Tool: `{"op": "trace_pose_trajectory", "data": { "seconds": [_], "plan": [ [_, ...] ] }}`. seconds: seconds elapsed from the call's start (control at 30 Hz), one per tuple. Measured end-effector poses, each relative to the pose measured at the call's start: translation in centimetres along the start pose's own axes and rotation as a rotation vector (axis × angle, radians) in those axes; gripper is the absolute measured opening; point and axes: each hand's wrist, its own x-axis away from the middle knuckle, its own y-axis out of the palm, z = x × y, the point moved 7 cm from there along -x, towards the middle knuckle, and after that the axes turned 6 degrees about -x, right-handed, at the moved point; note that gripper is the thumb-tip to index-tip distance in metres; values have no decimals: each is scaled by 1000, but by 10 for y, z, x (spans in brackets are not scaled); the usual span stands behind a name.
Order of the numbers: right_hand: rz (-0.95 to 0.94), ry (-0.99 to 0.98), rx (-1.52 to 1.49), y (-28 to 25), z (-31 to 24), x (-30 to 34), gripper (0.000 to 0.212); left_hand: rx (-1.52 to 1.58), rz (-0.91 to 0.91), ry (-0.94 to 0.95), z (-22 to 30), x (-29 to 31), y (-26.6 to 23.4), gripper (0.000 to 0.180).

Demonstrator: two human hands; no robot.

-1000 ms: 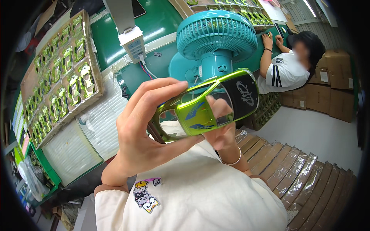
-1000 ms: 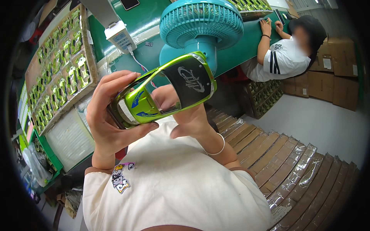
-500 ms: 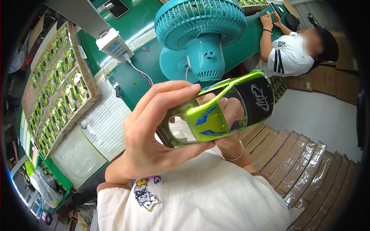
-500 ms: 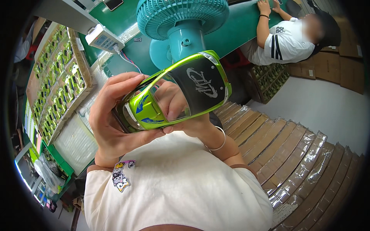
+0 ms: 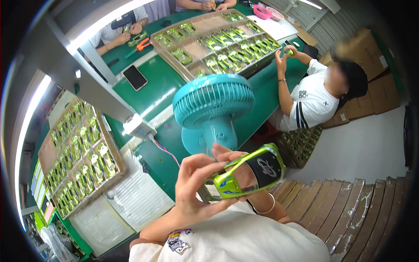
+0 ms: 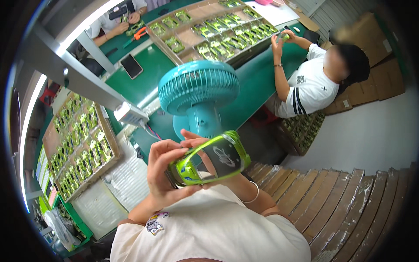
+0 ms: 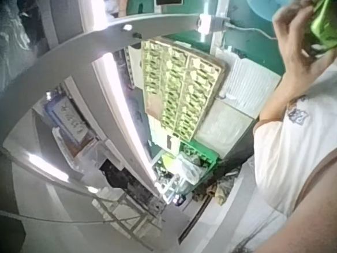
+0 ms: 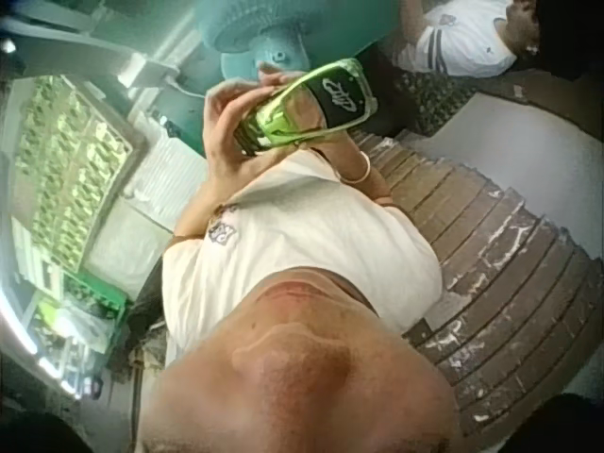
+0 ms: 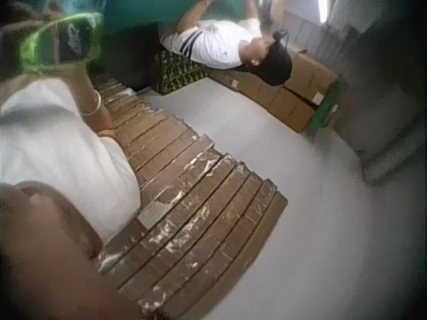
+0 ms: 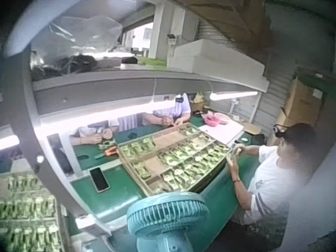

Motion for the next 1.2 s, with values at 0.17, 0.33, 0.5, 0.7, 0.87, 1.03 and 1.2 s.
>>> {"op": "trace_pose_trajectory", "data": {
  "seconds": [0.17,0.33,0.5,0.7,0.87,1.03,1.2],
  "plan": [
    [-114,100,63,-49,-35,-49,75,99,-63,85,-3,-24,15,88],
    [243,224,340,-164,-41,-153,54,86,211,-87,-30,-28,-20,74],
    [213,461,1016,-282,81,-258,76,-17,444,-307,-44,-22,-36,58],
    [85,635,1594,-297,181,-314,57,-233,602,-539,-50,-5,-38,50],
    [174,519,1697,-320,223,-334,65,-326,667,-627,-50,-1,-31,47],
    [322,270,1906,-358,217,-342,62,-403,741,-692,-48,11,-32,46],
    [-105,406,2129,-381,215,-336,57,-495,830,-824,-49,40,-42,42]
  ]
}}
